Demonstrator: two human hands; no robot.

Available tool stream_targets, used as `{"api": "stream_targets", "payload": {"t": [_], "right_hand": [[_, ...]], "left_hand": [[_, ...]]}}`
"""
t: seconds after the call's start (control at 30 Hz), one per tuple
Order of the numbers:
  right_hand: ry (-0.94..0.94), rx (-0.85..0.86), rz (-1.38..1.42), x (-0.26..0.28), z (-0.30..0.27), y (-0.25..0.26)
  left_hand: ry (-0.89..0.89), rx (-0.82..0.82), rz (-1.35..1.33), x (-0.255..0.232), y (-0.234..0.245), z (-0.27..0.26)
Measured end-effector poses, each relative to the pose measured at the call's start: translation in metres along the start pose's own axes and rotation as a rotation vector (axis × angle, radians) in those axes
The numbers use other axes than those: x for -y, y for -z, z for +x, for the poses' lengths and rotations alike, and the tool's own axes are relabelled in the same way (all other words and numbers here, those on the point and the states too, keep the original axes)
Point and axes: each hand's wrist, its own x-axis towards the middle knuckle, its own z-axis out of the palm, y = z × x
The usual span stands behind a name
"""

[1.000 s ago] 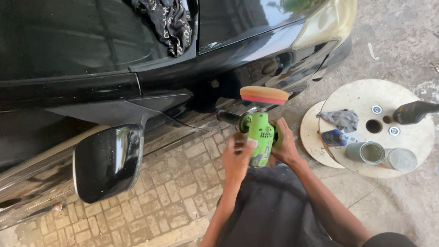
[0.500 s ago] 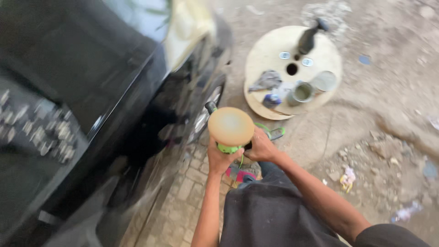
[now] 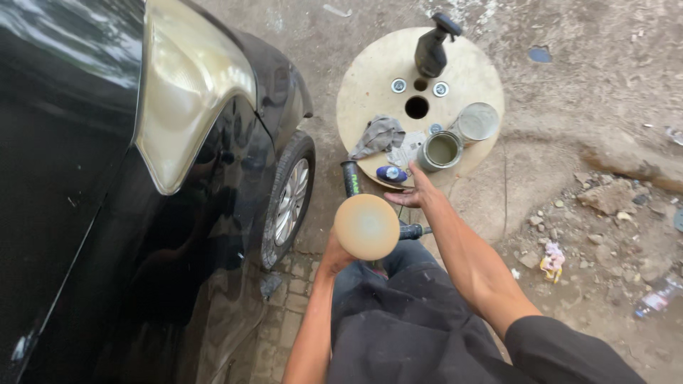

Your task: The person polishes the black exterior of a car by applying a liquid from a blue bottle onto a hand-held power buffer and moving it across the surface.

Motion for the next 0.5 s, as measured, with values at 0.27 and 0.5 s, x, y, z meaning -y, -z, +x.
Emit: {"api": "stream_targets", "payload": {"t": [0.27, 0.5], "right_hand": [[-0.031, 0.35, -0.167, -0.004, 0.003, -0.027], [0.21, 0.675, -0.465, -0.053, -0.208, -0.072]], "left_hand": [[0.155, -0.137, 0.028, -0.043, 0.011, -0.03], [-0.437, -0.25, 0.321, -0.118, 0.03, -0.105]]}}
